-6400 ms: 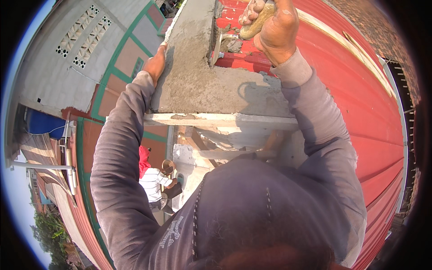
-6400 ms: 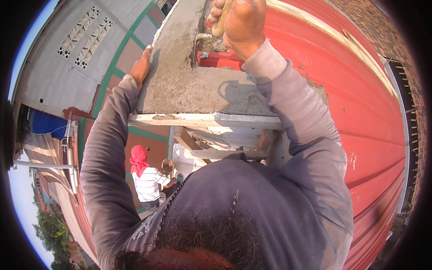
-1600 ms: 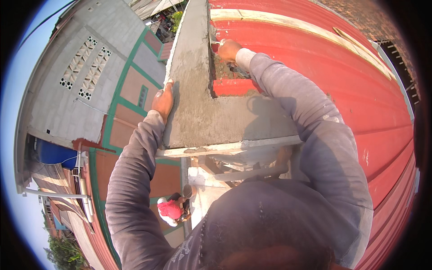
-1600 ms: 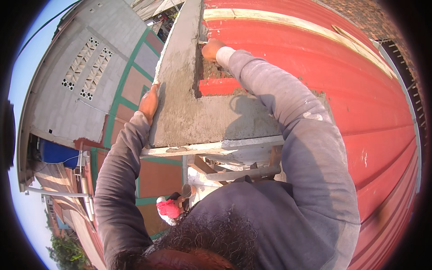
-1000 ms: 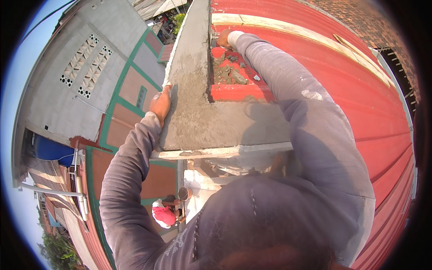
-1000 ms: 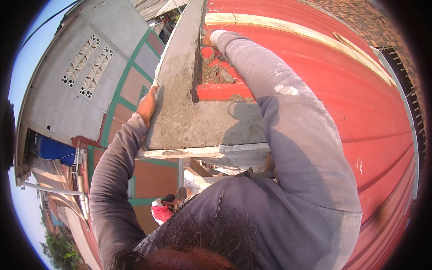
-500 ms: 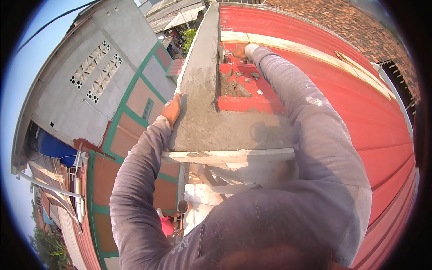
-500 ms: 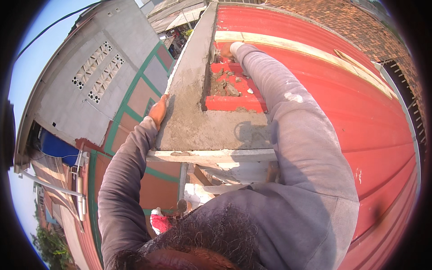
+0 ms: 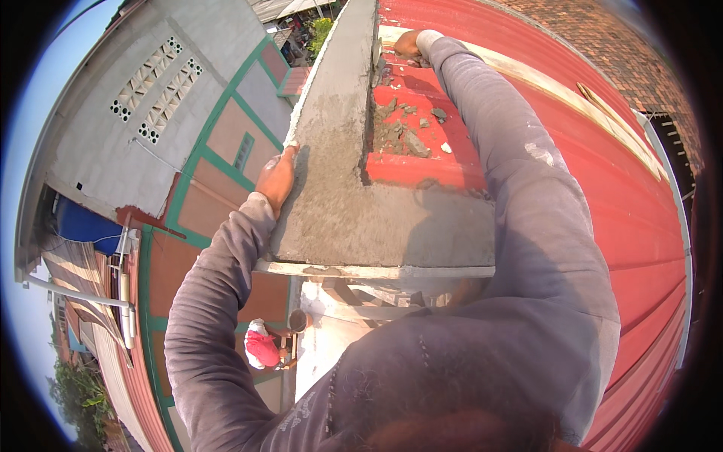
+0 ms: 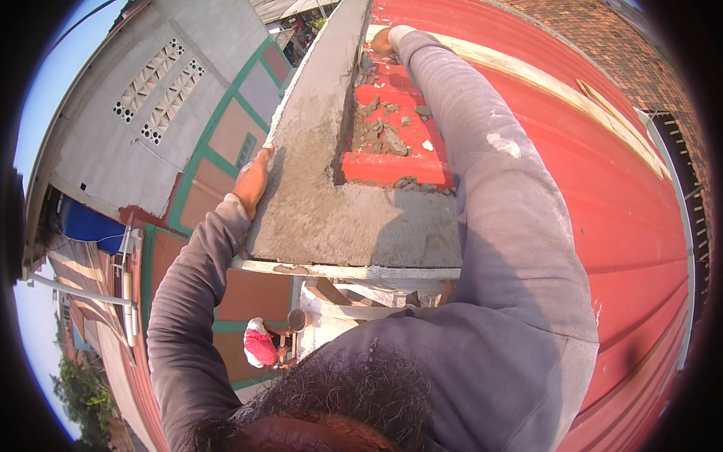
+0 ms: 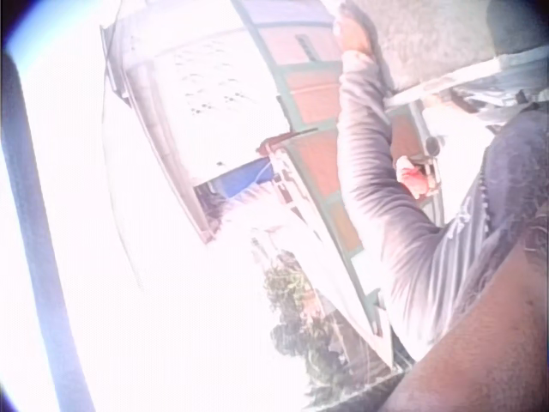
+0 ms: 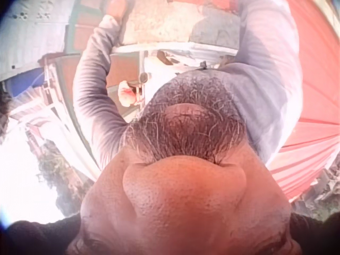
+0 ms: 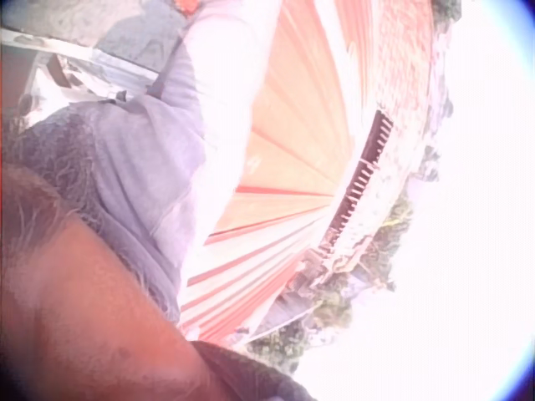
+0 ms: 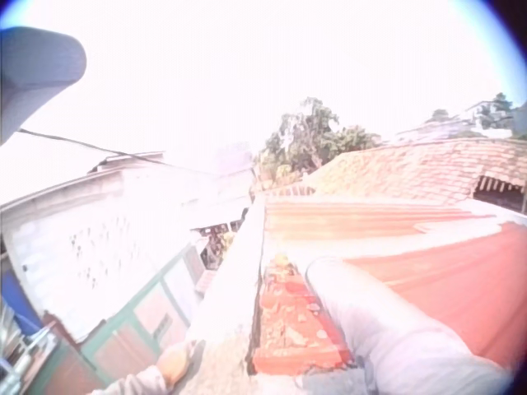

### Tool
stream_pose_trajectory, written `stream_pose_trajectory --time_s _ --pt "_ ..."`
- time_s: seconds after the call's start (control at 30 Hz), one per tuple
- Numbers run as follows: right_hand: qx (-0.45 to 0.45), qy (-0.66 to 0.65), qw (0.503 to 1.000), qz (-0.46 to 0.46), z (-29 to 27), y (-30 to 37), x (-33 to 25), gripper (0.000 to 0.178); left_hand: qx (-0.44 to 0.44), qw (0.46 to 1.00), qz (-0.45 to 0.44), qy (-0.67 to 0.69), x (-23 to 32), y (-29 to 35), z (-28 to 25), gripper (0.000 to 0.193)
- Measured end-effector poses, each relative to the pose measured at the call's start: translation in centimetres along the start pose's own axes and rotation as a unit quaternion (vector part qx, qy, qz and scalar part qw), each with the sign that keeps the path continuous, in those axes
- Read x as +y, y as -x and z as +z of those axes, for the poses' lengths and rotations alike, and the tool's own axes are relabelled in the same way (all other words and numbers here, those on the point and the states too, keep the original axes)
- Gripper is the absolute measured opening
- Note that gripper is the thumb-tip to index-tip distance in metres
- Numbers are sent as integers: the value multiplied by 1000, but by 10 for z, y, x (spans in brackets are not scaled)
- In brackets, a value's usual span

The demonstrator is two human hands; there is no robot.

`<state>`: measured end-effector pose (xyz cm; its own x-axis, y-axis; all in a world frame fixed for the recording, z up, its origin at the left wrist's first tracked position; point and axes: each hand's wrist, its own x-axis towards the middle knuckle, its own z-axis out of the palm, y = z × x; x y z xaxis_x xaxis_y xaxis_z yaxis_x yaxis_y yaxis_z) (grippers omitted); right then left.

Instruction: The person applies and smooths cement along the ridge and edge of a red tiled roof using a trowel and a wooden smoothing board.

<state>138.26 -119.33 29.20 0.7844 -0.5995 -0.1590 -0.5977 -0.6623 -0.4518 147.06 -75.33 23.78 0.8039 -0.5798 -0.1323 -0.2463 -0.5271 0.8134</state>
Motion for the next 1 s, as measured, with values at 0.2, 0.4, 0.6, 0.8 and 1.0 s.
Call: stream_pose_trajectory --time_s 0.2,0.4,0.6,0.8,1.0 --pt "-23 237 970 -41 -15 -57 6 12 -23 1000 1 15 11 0 8 83" --pt "-15 340 938 -63 5 -52 -22 11 -23 997 -59 38 17 10 1 81" --pt "-37 351 932 -79 11 -26 -20 11 4 1000 21 -4 -4 -12 0 79" --pt "-53 327 942 -51 9 -10 -20 13 -14 1000 -4 10 5 -10 1 83" --pt "-26 -40 997 68 -17 41 -22 17 18 1000 5 -11 -15 -9 -1 90"
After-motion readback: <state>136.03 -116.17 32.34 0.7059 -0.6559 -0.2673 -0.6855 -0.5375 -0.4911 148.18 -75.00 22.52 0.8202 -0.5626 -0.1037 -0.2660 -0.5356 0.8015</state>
